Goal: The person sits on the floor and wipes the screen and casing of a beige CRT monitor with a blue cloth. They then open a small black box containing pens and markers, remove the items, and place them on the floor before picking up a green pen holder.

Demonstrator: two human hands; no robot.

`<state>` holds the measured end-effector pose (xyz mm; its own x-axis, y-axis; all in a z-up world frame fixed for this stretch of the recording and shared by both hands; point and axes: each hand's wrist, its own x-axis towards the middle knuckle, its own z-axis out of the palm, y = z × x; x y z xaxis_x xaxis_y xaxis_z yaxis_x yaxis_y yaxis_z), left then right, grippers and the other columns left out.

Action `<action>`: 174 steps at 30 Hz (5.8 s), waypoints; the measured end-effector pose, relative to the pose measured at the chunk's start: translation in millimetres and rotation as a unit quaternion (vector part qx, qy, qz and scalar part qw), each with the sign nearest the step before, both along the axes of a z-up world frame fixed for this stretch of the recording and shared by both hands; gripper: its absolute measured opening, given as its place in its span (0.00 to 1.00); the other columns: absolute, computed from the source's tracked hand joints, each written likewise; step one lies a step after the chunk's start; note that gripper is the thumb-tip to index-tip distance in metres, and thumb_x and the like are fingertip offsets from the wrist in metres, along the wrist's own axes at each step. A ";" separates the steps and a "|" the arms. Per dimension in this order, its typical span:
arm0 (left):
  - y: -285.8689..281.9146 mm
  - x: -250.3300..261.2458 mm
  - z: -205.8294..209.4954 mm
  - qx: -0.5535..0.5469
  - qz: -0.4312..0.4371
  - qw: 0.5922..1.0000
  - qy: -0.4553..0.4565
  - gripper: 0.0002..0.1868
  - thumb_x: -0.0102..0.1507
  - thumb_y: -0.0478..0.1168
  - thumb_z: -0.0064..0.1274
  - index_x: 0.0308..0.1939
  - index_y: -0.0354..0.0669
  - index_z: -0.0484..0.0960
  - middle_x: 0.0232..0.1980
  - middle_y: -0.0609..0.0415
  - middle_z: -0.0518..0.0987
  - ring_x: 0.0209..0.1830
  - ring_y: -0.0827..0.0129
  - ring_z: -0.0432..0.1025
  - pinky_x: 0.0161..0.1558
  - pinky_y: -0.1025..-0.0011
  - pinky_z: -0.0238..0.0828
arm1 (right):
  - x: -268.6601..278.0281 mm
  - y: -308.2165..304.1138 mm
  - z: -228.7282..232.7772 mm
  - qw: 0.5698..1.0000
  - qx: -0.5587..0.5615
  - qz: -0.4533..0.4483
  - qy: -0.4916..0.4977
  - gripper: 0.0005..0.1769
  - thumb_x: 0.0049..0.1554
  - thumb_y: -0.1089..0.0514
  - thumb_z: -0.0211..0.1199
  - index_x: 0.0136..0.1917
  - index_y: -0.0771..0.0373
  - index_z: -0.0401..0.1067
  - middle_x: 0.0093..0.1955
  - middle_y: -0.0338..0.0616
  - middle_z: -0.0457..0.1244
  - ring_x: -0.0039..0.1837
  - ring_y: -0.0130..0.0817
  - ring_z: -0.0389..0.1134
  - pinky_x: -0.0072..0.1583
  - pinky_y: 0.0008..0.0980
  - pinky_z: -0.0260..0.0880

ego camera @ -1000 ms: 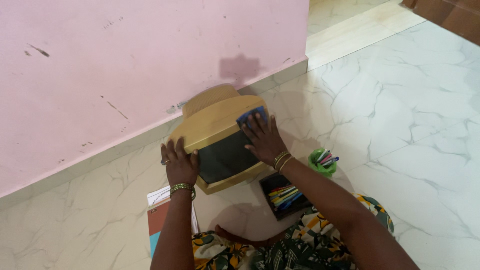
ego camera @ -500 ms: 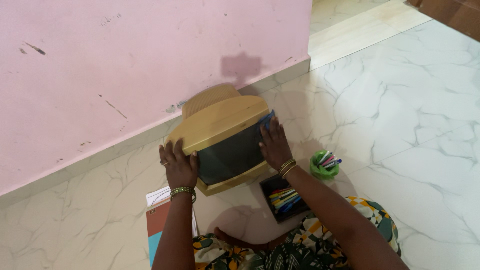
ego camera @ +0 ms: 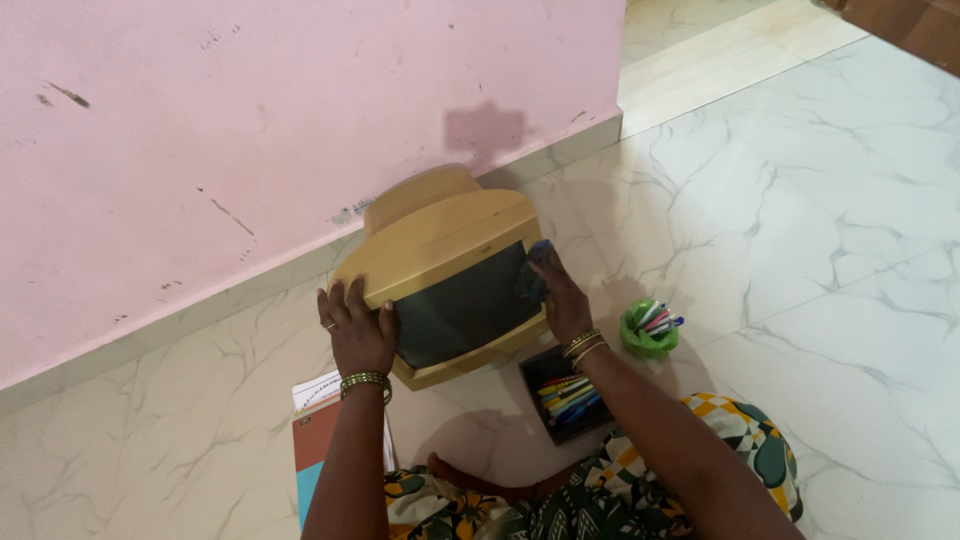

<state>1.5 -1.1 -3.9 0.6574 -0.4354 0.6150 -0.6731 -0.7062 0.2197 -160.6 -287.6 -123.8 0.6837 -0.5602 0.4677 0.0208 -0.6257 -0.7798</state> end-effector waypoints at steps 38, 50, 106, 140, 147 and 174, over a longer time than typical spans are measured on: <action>-3.0 1.8 -6.8 -0.010 -0.008 0.999 -0.032 0.33 0.68 0.51 0.51 0.73 0.43 0.63 0.75 0.35 0.57 0.79 0.30 0.45 0.74 0.39 0.53 | 13.3 -11.9 -110.6 0.965 -0.049 -0.120 0.229 0.31 0.59 0.46 0.64 0.70 0.63 0.66 0.61 0.54 0.64 0.58 0.51 0.68 0.60 0.50 0.68; -3.7 0.7 -6.7 -0.003 0.011 1.000 0.015 0.33 0.68 0.51 0.51 0.75 0.46 0.61 0.76 0.36 0.55 0.81 0.31 0.43 0.72 0.40 0.55 | 4.6 7.5 -96.9 0.979 -0.031 -0.163 0.119 0.45 0.52 0.55 0.74 0.77 0.64 0.58 0.65 0.55 0.62 0.64 0.53 0.65 0.64 0.51 0.62; -3.6 -3.1 -4.0 -0.005 0.015 1.000 -0.004 0.32 0.68 0.52 0.52 0.74 0.47 0.63 0.76 0.37 0.58 0.80 0.32 0.45 0.72 0.42 0.57 | 3.3 51.6 -67.0 0.990 -0.130 0.018 0.054 0.16 0.55 0.63 0.63 0.58 0.60 0.72 0.61 0.53 0.65 0.65 0.53 0.64 0.67 0.49 0.67; -5.4 -3.7 -2.3 -0.013 0.015 1.000 0.001 0.32 0.68 0.51 0.52 0.74 0.49 0.63 0.75 0.37 0.58 0.79 0.31 0.45 0.71 0.41 0.58 | 20.6 50.7 -14.4 0.985 -0.150 0.029 -0.080 0.33 0.63 0.54 0.56 0.75 0.75 0.55 0.84 0.69 0.37 0.85 0.65 0.37 0.80 0.57 0.42; -4.4 -2.3 -4.2 -0.010 0.019 1.000 0.002 0.32 0.67 0.52 0.52 0.73 0.49 0.63 0.75 0.37 0.58 0.79 0.31 0.45 0.71 0.40 0.57 | 35.2 42.3 19.8 0.981 -0.192 0.015 -0.016 0.37 0.59 0.52 0.60 0.75 0.73 0.55 0.84 0.66 0.37 0.85 0.61 0.35 0.81 0.59 0.36; -4.7 -0.6 -4.5 -0.044 -0.004 0.999 -0.022 0.32 0.67 0.52 0.54 0.72 0.47 0.64 0.74 0.36 0.60 0.79 0.32 0.46 0.71 0.42 0.57 | 39.2 45.1 7.9 0.956 -0.291 0.020 0.005 0.45 0.56 0.52 0.65 0.79 0.71 0.49 0.84 0.62 0.38 0.86 0.62 0.32 0.81 0.60 0.38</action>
